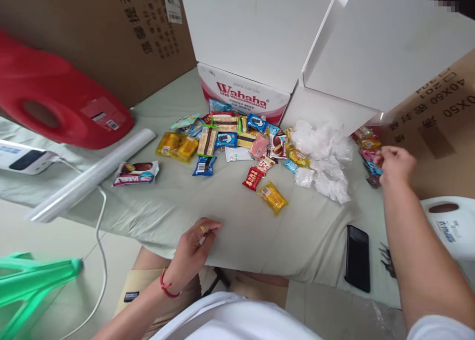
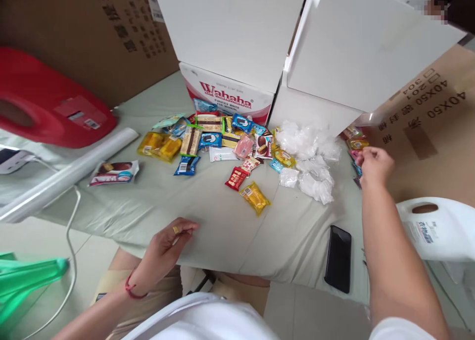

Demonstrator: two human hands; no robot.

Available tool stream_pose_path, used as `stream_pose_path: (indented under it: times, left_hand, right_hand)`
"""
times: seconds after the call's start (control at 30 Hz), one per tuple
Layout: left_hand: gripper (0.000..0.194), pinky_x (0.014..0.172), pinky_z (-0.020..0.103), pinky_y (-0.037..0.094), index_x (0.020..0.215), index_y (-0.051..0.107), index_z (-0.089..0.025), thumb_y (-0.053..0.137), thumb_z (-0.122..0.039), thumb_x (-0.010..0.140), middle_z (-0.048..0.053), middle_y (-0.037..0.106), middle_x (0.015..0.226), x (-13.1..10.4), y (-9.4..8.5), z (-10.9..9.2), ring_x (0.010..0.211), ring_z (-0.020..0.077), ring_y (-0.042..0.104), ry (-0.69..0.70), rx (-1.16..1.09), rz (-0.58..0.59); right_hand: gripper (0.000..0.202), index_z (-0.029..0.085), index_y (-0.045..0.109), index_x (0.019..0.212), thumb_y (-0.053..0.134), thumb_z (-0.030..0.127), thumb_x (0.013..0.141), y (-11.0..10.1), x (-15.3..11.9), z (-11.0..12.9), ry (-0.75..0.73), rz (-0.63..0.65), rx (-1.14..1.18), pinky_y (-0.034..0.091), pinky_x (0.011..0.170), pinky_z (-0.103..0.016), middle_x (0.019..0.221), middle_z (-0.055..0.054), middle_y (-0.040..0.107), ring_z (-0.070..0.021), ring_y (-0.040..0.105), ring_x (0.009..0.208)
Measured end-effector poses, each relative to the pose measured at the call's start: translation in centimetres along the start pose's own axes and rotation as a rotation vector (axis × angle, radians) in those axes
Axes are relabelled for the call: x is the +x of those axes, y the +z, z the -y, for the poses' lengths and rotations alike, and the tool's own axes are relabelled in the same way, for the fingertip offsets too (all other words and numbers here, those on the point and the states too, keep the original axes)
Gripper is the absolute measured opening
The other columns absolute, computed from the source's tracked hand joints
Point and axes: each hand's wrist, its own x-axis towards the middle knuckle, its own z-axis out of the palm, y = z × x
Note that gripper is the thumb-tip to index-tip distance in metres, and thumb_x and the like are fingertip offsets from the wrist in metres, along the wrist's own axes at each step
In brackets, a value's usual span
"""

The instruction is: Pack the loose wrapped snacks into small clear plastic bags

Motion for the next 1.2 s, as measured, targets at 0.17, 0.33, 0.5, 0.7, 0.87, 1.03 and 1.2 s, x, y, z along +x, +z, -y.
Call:
stream_pose_path:
  times: [0.17,0.33,0.5,0.7,0.87,1.03,1.2]
  left_hand:
    - [0.025,0.078,0.030,0.053,0.084,0.070,-0.022,0.046,-0.025,0.089,0.004,0.070,0.086,2.2,-1.3,1.2,0.079,0.0192,0.067,0.147,0.138,-0.053]
    - [0.024,0.077,0.031,0.050,0.082,0.067,-0.022,0.043,-0.022,0.086,0.005,0.071,0.089,4.0,0.0,2.8,0.081,0.0206,0.067,0.184,0.289,-0.027]
    - [0.025,0.079,0.033,0.048,0.084,0.067,-0.020,0.043,-0.017,0.088,0.007,0.069,0.091,3.3,0.5,3.4,0.083,0.0212,0.065,0.257,0.329,-0.002]
    - [0.022,0.078,0.033,0.047,0.081,0.069,-0.020,0.047,-0.018,0.086,0.007,0.067,0.086,1.8,-0.2,3.6,0.079,0.0194,0.063,0.245,0.078,-0.057]
    - [0.015,0.065,0.027,0.044,0.091,0.071,-0.019,0.065,-0.032,0.087,0.005,0.065,0.085,-1.0,1.9,0.1,0.071,0.0157,0.057,0.016,-0.411,0.041]
    - [0.047,0.056,0.024,0.043,0.099,0.067,-0.020,0.089,-0.046,0.067,0.006,0.066,0.102,-0.9,6.0,-3.4,0.077,0.0157,0.060,-0.143,-0.679,0.203]
    - [0.044,0.055,0.025,0.038,0.076,0.060,-0.020,0.088,-0.052,0.064,-0.004,0.056,0.061,0.2,7.4,-1.9,0.057,0.0107,0.049,-0.280,-0.806,0.267]
  right_hand:
    - [0.029,0.021,0.069,0.090,0.072,0.045,0.073,0.2,-12.2,-2.6,0.182,0.057,0.177,0.024,0.050,-0.030,0.061,0.003,0.053,-0.0125,0.035,0.049]
    - [0.034,0.017,0.076,0.099,0.058,0.042,0.084,3.5,-16.2,-0.6,-0.107,0.218,-0.140,0.044,0.069,-0.032,0.073,-0.004,0.067,-0.0186,0.057,0.067]
    - [0.024,0.017,0.076,0.096,0.062,0.022,0.077,9.8,-16.9,1.6,-0.252,0.357,-0.284,0.046,0.087,-0.034,0.106,-0.012,0.070,-0.0229,0.061,0.091]
    - [0.026,0.015,0.069,0.087,0.053,0.036,0.087,10.4,-19.6,2.3,-0.137,0.232,-0.200,0.046,0.076,-0.034,0.086,-0.010,0.067,-0.0206,0.057,0.079]
    - [0.039,0.019,0.064,0.097,0.072,0.053,0.078,8.3,-28.9,5.2,0.176,0.145,0.456,0.036,0.055,-0.025,0.077,0.001,0.060,-0.0112,0.045,0.058]
    - [0.035,0.022,0.070,0.094,0.073,0.055,0.083,8.5,-38.8,8.2,0.162,0.447,0.417,0.041,0.059,-0.027,0.073,0.001,0.061,-0.0142,0.050,0.063]
    - [0.036,0.023,0.064,0.093,0.074,0.057,0.083,9.6,-41.5,8.3,0.292,0.384,0.595,0.043,0.061,-0.027,0.070,0.004,0.054,-0.0130,0.049,0.062]
